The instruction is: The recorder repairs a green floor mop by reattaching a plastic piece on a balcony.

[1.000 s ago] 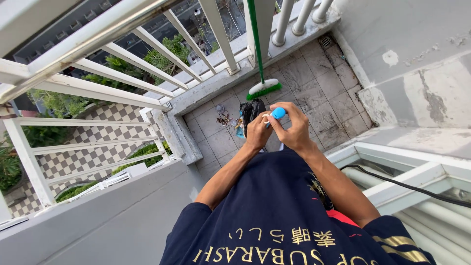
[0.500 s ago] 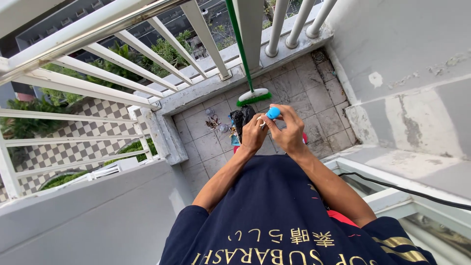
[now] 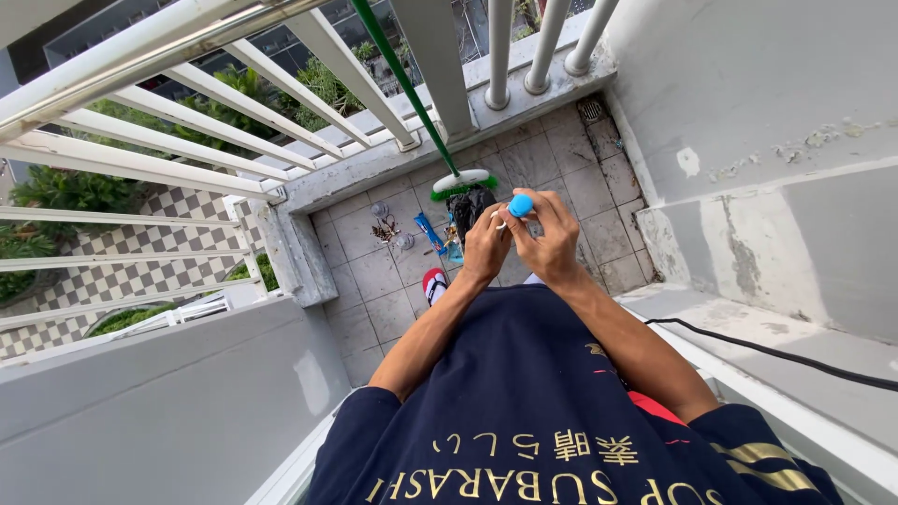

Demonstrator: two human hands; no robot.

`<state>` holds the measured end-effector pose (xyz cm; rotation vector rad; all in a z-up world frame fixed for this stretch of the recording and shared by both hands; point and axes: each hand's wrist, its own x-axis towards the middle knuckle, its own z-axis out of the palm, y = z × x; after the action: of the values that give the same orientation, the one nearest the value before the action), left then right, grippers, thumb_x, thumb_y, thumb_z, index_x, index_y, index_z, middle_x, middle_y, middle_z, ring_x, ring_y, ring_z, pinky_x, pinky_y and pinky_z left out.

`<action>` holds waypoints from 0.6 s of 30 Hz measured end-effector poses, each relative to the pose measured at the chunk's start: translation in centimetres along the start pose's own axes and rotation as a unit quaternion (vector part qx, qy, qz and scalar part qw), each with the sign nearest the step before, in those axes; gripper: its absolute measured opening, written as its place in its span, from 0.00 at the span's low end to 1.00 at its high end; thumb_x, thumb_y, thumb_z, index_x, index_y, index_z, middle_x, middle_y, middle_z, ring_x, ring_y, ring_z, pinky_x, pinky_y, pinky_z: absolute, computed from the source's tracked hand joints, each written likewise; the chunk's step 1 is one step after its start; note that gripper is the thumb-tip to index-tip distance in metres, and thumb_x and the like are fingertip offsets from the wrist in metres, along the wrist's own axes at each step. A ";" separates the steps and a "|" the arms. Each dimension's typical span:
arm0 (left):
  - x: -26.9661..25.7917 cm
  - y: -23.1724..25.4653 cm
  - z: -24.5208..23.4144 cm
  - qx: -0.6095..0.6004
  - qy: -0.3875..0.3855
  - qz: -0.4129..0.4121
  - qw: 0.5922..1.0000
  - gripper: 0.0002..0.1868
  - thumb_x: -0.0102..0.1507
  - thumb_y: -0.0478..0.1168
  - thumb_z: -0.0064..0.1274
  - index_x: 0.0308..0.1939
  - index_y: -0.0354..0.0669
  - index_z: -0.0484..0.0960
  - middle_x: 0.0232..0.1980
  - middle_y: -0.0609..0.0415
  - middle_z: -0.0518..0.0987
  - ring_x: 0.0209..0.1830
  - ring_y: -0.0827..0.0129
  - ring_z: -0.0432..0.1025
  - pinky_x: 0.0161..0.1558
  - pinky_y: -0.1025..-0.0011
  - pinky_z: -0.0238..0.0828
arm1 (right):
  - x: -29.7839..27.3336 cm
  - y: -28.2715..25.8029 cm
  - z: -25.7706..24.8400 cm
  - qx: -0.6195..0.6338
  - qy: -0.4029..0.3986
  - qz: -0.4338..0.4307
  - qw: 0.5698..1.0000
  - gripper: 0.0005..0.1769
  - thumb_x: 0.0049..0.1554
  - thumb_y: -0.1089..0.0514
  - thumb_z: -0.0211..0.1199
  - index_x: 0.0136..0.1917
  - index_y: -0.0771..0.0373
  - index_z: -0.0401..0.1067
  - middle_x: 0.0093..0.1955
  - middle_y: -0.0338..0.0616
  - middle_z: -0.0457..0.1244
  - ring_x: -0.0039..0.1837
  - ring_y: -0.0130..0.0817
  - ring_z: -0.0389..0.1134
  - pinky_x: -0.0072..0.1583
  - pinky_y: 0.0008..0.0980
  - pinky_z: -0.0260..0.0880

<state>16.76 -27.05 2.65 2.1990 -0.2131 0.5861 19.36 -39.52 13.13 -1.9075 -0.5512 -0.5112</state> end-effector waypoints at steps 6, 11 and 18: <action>1.8 2.0 3.8 -0.024 -0.026 -0.015 0.999 0.18 0.62 0.28 0.58 0.56 0.36 0.77 0.56 0.45 0.79 0.50 0.50 0.78 0.47 0.62 0.79 | 1.6 2.3 -4.2 -0.011 0.009 0.017 1.000 0.18 0.60 0.58 0.73 0.58 0.70 0.75 0.50 0.48 0.67 0.47 0.36 0.72 0.48 0.31 0.76; 3.7 3.9 5.7 -0.047 -0.038 -0.022 0.998 0.19 0.63 0.27 0.57 0.58 0.36 0.77 0.59 0.44 0.78 0.52 0.49 0.78 0.47 0.62 0.79 | 2.9 3.7 -6.6 0.001 0.007 0.021 1.000 0.16 0.63 0.58 0.71 0.60 0.70 0.74 0.52 0.49 0.66 0.50 0.37 0.73 0.50 0.31 0.78; 5.2 4.3 8.0 -0.056 -0.062 -0.007 0.996 0.18 0.64 0.29 0.56 0.58 0.37 0.76 0.60 0.44 0.78 0.52 0.48 0.78 0.48 0.61 0.79 | 3.5 5.4 -8.3 -0.009 0.025 0.032 0.999 0.16 0.64 0.58 0.69 0.61 0.71 0.74 0.52 0.49 0.66 0.50 0.38 0.74 0.50 0.31 0.80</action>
<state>22.56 -35.70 3.70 2.1271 -0.2888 0.4192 24.51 -48.59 14.30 -1.9176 -0.4541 -0.5221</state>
